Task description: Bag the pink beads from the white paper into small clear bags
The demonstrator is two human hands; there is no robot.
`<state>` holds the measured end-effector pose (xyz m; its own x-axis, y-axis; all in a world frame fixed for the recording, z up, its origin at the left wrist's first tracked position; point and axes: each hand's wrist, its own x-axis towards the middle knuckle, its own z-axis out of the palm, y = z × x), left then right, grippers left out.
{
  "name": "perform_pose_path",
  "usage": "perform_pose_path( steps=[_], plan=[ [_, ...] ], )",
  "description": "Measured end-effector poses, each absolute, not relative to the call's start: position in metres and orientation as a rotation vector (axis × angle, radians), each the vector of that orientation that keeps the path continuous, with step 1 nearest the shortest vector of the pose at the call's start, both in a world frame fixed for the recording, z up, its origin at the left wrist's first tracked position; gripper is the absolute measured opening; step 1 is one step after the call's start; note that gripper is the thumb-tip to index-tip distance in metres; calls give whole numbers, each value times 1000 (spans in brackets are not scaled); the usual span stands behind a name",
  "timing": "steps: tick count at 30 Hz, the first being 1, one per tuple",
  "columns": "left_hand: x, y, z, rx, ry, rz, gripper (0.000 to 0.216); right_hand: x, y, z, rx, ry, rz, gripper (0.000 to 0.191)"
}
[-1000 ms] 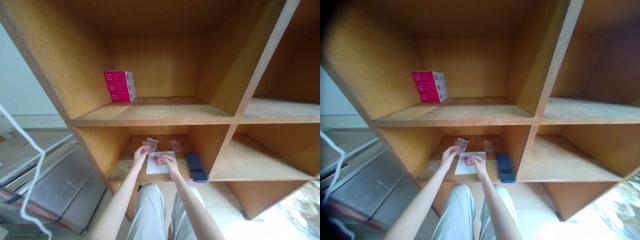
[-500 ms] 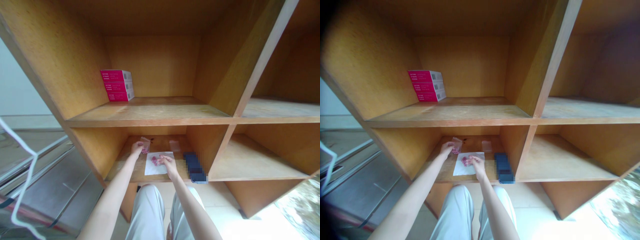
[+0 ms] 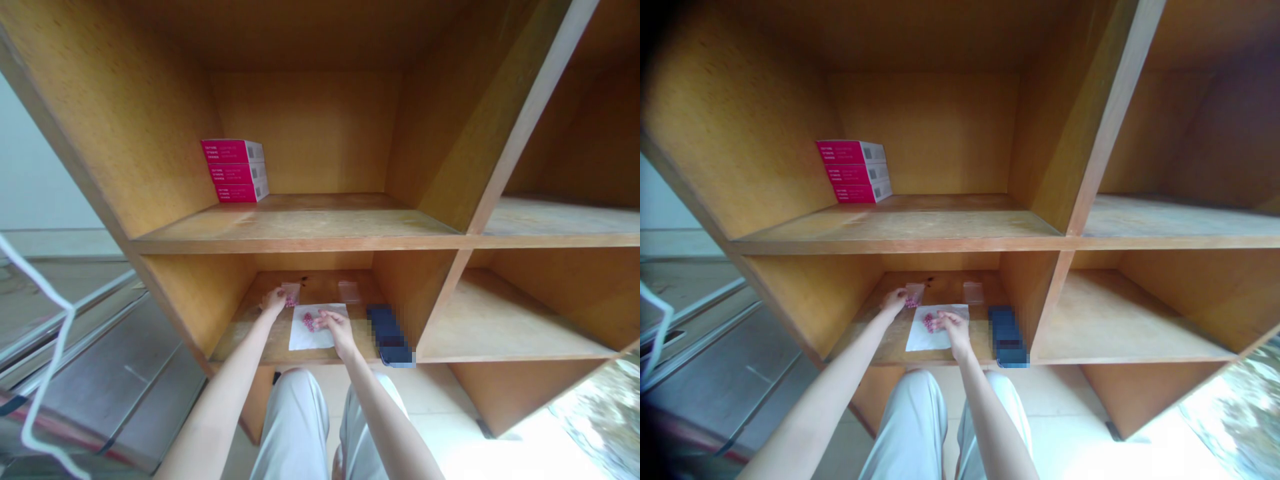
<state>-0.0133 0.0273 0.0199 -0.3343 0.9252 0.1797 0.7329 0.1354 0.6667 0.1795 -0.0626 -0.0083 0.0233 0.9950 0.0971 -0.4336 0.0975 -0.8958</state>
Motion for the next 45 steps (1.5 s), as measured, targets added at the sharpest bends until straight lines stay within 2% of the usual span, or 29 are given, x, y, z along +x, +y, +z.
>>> perform_pose_path(
  steps=[3, 5, 7, 13, 17, 32, 36, 41, 45],
  plan=[
    [-11, 17, 22, 1684, 2132, 1214, 18, 180, -62, -9, -810, -924, 1315, 29],
    [-6, 4, 18, 1760, 1976, 1537, 18, 179, -62, -10, -825, -934, 1311, 30],
    [2, -10, 11, 1734, 1796, 1675, 20, 179, -61, -11, -845, -948, 1294, 31],
    [29, -41, -22, 1657, 1476, 1512, 23, 178, -61, -12, -903, -970, 1232, 27],
    [32, -38, -34, 1568, 1466, 1479, 20, 178, -60, -15, -920, -973, 1222, 24],
    [26, -38, -40, 1497, 1374, 1505, 26, 171, -58, -16, -1033, -1110, 1185, 21],
    [26, -38, -40, 1482, 1363, 1532, 27, 186, -45, -11, -1178, -1175, 843, 24],
    [26, -40, -40, 1458, 1347, 1555, 28, 216, -22, -2, -1742, -1457, 211, 41],
    [27, -41, -36, 1448, 1341, 1551, 27, 229, -10, -4, -2033, -1650, 46, 50]
  ],
)
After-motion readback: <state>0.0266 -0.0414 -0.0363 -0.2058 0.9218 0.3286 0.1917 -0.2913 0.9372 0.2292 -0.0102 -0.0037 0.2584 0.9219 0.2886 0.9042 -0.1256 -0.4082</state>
